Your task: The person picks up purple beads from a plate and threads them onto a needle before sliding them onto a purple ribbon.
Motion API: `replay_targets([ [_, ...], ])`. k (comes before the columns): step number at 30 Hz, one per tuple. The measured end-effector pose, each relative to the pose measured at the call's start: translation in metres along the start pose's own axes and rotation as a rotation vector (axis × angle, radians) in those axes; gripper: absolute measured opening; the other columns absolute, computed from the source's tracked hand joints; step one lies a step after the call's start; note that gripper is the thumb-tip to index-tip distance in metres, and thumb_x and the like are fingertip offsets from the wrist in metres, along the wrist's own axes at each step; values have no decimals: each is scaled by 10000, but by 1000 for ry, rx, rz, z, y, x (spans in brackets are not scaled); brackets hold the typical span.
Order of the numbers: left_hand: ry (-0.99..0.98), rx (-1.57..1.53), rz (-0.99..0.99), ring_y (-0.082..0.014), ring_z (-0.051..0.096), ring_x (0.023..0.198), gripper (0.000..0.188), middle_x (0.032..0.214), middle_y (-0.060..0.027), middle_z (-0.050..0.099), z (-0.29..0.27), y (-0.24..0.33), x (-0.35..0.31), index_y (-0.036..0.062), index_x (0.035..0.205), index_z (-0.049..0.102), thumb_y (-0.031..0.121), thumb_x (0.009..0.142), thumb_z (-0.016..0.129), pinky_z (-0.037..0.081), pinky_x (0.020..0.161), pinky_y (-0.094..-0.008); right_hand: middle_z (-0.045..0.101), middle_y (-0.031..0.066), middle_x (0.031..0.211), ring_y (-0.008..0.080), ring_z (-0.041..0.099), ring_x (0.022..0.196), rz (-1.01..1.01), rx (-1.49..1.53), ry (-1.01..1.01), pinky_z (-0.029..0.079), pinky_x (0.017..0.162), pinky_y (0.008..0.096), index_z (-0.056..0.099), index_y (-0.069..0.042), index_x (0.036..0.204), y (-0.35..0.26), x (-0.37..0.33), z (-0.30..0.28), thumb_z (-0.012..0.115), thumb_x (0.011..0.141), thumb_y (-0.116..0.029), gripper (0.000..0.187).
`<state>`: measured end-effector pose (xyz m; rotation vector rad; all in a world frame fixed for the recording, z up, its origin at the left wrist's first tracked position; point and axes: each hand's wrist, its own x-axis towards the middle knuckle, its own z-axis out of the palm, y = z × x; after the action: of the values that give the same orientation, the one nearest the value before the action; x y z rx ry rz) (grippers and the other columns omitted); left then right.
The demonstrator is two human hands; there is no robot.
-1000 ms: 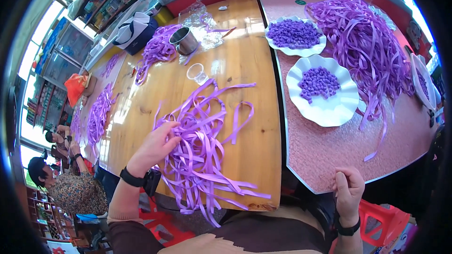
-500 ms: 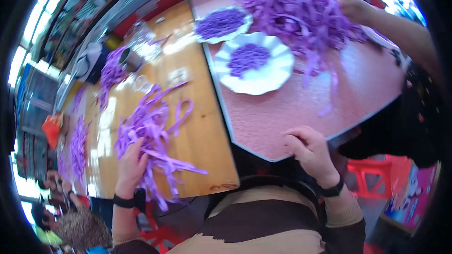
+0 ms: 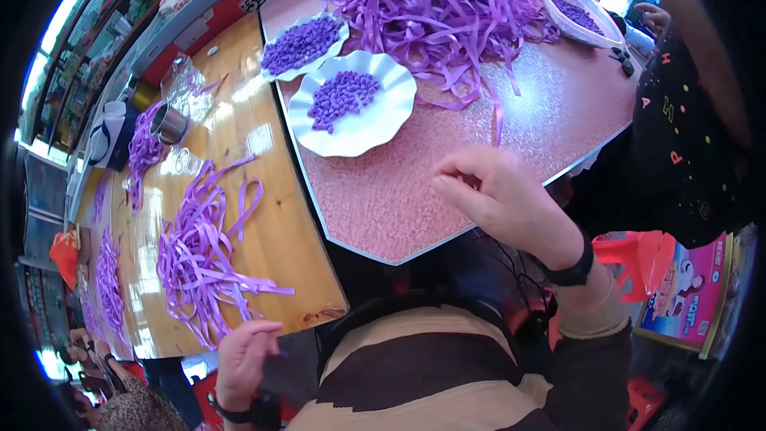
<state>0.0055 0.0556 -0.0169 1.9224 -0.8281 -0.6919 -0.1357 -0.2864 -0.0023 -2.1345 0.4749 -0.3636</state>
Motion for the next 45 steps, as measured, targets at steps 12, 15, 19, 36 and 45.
replay_targets([
  [12, -121, -284, -67, -50, 458, 608, 194, 674, 2, 503, 39, -9, 4, -13, 1023, 596, 47, 907, 452, 368, 560, -177, 602, 156, 739, 331, 592, 738, -405, -719, 3, 459, 662, 440, 608, -36, 754, 10, 163, 66, 509, 773, -185, 180],
  [15, -101, -388, -154, -46, 427, 590, 210, 665, 11, 478, 31, -33, -1, -13, 1053, 578, 78, 913, 451, 342, 545, -172, 613, 173, 756, 330, 601, 748, -312, -807, -76, 464, 671, 440, 627, -36, 745, -8, 189, 65, 530, 740, -208, 197],
  [19, -74, -625, -201, -47, 388, 564, 225, 667, 8, 460, 21, -42, 0, -11, 1069, 553, 114, 919, 440, 321, 533, -174, 617, 176, 775, 336, 598, 764, -354, -884, -113, 461, 693, 436, 627, -36, 781, -19, 239, 78, 526, 737, -192, 191],
  [36, -220, -1120, -280, -56, 427, 602, 207, 755, -23, 508, -12, -70, 15, 21, 1000, 533, 197, 939, 444, 348, 532, -164, 630, 180, 866, 331, 594, 863, -364, -894, -24, 454, 786, 409, 648, -29, 864, 23, 335, 132, 534, 721, -107, 198],
  [45, -261, -1136, -323, -77, 442, 583, 207, 739, -50, 523, -14, -71, 16, 3, 989, 533, 187, 934, 458, 352, 514, -175, 629, 170, 832, 317, 613, 794, -429, -673, 268, 480, 729, 385, 643, -18, 831, 19, 328, 110, 530, 765, -150, 186],
])
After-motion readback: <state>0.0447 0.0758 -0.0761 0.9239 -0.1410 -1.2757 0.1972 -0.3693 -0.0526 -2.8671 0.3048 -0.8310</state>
